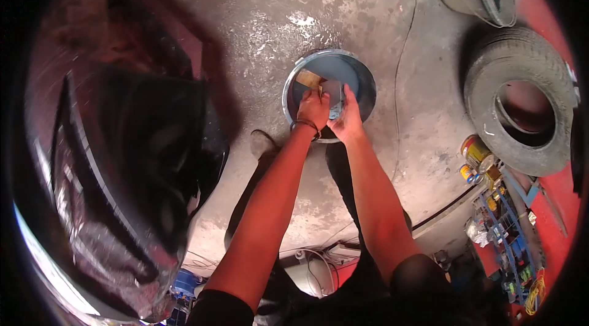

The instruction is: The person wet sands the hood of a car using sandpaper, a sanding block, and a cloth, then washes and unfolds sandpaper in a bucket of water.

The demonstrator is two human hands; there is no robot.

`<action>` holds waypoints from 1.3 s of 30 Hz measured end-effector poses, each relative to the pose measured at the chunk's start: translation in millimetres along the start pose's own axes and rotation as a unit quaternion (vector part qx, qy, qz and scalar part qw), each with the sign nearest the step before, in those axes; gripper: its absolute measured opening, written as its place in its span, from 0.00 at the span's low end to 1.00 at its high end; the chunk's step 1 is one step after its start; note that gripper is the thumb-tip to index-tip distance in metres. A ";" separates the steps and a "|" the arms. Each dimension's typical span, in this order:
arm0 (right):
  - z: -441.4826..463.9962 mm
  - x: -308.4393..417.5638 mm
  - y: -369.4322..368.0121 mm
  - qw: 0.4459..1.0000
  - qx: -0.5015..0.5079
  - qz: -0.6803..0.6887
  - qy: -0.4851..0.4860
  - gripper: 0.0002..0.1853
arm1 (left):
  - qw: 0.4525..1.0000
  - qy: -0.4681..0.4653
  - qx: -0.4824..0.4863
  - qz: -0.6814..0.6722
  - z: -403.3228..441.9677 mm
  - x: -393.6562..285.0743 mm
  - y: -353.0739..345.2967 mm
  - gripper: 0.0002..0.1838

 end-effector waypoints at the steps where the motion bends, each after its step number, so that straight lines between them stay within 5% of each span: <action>1: 11.4 4.8 0.9 0.999 -0.039 -0.031 0.009 0.44 | 0.998 0.051 0.028 0.023 18.0 18.2 -12.9 0.27; 5: 71.9 -9.0 38.0 0.966 -0.195 -0.171 -0.001 0.45 | 0.991 0.099 0.049 0.078 75.5 90.8 -66.1 0.29; 8: 90.8 -19.4 38.7 0.955 -0.129 -0.268 -0.010 0.46 | 0.983 0.093 0.087 0.133 103.7 136.6 -100.2 0.30; 10: 97.3 -21.6 53.7 0.942 -0.139 -0.295 -0.083 0.49 | 0.971 -0.013 0.125 0.202 126.7 203.2 -144.2 0.31; 12: 89.4 -26.3 62.5 0.942 -0.112 -0.285 -0.139 0.48 | 0.963 -0.026 0.136 0.232 129.2 202.1 -135.5 0.32; 14: 68.7 -24.4 54.3 0.938 -0.102 -0.283 -0.171 0.46 | 0.981 0.023 0.100 0.167 116.3 176.2 -107.9 0.32; 16: 35.8 -20.3 44.9 0.936 -0.182 -0.284 -0.098 0.40 | 0.990 0.138 0.014 0.001 86.4 136.5 -60.8 0.33; 17: 20.4 -17.2 36.4 0.952 -0.163 -0.247 -0.078 0.36 | 0.992 0.123 0.032 0.023 82.7 149.2 -54.7 0.29; 20: -22.6 -8.6 14.7 0.986 -0.110 -0.122 -0.043 0.27 | 0.865 0.330 -0.052 -0.374 10.9 42.6 2.7 0.26; 23: -77.7 9.2 -27.8 0.994 -0.081 0.025 -0.070 0.22 | 0.794 0.268 0.014 -0.545 -16.5 3.8 35.1 0.21; 28: -120.5 22.3 -61.0 0.999 -0.032 0.021 -0.037 0.21 | 0.730 0.209 0.035 -0.650 -81.0 -106.4 115.4 0.24; 31: -150.8 30.4 -84.4 0.996 -0.078 -0.036 -0.002 0.16 | 0.766 0.183 0.031 -0.615 -118.8 -135.5 165.1 0.24; 34: -150.1 29.8 -67.9 0.994 0.006 -0.108 -0.014 0.32 | 0.750 0.192 0.022 -0.632 -162.5 -141.7 200.5 0.22; 36: -182.0 48.4 -88.0 0.980 -0.046 -0.193 0.003 0.40 | 0.740 0.158 -0.002 -0.654 -200.0 -163.6 234.6 0.23; 39: -237.7 82.1 -128.8 0.980 0.163 -0.113 -0.014 0.35 | 0.677 0.093 -0.023 -0.730 -258.3 -209.8 285.8 0.25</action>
Point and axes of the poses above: each hand's wrist, its own z-axis towards the middle knuckle, its own y-axis out of the back of the hand, x = y × z, the point moved 6 cm from there along z, towards the middle knuckle, and after that the axes turned 1 degree about x, right-handed, at the moved point
